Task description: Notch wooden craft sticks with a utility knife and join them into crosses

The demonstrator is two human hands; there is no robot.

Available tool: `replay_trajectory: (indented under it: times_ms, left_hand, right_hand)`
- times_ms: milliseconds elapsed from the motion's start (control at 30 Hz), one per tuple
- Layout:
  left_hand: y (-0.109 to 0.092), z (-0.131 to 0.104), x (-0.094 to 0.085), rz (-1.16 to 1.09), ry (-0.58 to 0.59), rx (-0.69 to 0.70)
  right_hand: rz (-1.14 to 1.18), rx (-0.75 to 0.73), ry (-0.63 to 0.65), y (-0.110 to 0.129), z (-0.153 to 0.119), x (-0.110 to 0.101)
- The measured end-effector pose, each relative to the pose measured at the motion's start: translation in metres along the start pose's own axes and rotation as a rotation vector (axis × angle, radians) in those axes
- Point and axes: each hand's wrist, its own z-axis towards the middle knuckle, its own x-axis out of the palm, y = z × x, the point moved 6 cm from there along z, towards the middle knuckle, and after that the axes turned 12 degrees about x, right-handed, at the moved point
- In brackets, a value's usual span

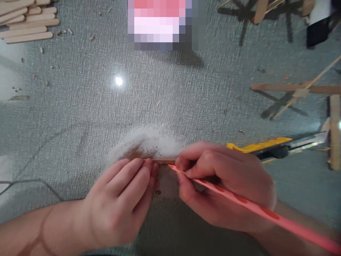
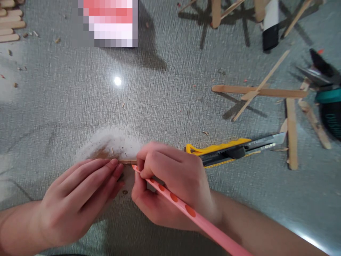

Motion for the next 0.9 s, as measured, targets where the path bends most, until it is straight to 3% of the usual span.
replay_trajectory:
  times_ms: [900]
  left_hand:
    - [-0.003, 0.0011, 0.0025, -0.015, 0.023, 0.029]
  right_hand:
    - [-0.046, 0.01, 0.004, -0.0007, -0.0013, 0.0032]
